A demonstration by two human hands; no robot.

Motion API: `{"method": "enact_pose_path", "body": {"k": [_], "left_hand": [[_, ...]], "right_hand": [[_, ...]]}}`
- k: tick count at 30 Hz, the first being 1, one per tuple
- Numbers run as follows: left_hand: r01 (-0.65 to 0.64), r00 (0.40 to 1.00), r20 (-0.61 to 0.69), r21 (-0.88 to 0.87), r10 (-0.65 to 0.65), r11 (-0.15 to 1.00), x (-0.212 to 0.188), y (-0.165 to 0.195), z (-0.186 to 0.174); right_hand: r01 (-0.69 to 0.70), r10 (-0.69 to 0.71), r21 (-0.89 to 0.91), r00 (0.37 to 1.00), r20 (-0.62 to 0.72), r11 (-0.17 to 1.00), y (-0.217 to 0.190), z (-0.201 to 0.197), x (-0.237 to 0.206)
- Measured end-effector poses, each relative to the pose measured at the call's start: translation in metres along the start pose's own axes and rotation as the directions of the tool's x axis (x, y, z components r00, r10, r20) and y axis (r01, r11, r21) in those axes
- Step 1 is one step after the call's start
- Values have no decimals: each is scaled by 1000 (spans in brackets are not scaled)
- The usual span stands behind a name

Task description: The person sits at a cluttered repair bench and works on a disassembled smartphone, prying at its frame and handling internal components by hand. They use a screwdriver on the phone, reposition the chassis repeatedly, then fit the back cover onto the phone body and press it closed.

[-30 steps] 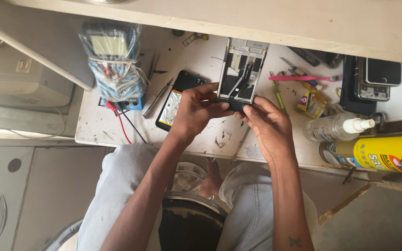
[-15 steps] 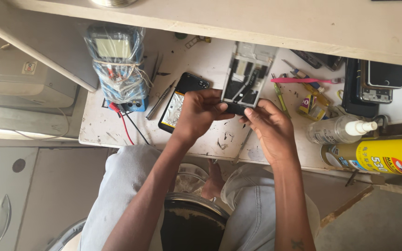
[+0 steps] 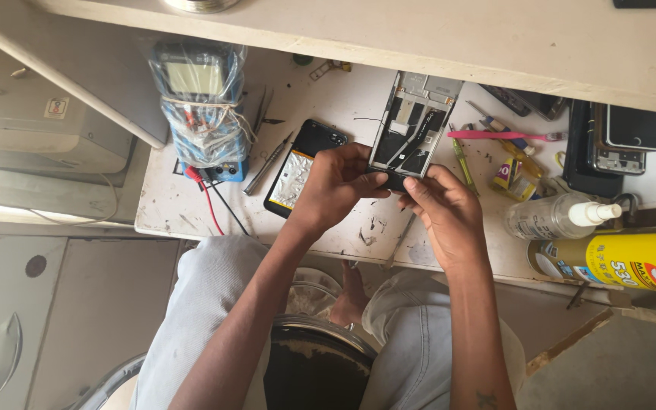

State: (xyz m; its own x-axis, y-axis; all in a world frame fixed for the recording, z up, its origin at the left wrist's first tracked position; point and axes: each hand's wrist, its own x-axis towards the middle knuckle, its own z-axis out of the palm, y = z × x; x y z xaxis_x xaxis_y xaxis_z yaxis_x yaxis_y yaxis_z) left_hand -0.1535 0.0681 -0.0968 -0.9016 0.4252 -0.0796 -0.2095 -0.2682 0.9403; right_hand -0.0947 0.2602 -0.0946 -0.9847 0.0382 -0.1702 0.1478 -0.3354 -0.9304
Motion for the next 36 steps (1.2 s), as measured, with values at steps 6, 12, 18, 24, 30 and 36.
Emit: {"method": "enact_pose_path", "body": {"k": [6, 12, 18, 24, 30, 36], "left_hand": [[-40, 996, -78, 92, 47, 995, -1, -6, -3], [7, 1000, -19, -2, -7, 1000, 2, -9, -7], [47, 999, 12, 30, -47, 998, 1, -11, -6], [47, 997, -66, 154, -37, 987, 2, -11, -2], [-3, 986, -152, 402, 70, 915, 0, -8, 2], [87, 994, -95, 305, -60, 948, 1, -4, 6]], "right_hand": [[22, -22, -4, 1000, 5, 1000, -3, 12, -2], [41, -42, 62, 999, 10, 997, -2, 15, 0], [-43, 40, 42, 997, 65, 998, 0, 11, 1], [-18, 11, -75, 996, -88, 997, 0, 8, 1], [35, -50, -150, 994, -93, 988, 6, 11, 3], [-9, -34, -195, 975, -220, 981, 9, 8, 2]]}}
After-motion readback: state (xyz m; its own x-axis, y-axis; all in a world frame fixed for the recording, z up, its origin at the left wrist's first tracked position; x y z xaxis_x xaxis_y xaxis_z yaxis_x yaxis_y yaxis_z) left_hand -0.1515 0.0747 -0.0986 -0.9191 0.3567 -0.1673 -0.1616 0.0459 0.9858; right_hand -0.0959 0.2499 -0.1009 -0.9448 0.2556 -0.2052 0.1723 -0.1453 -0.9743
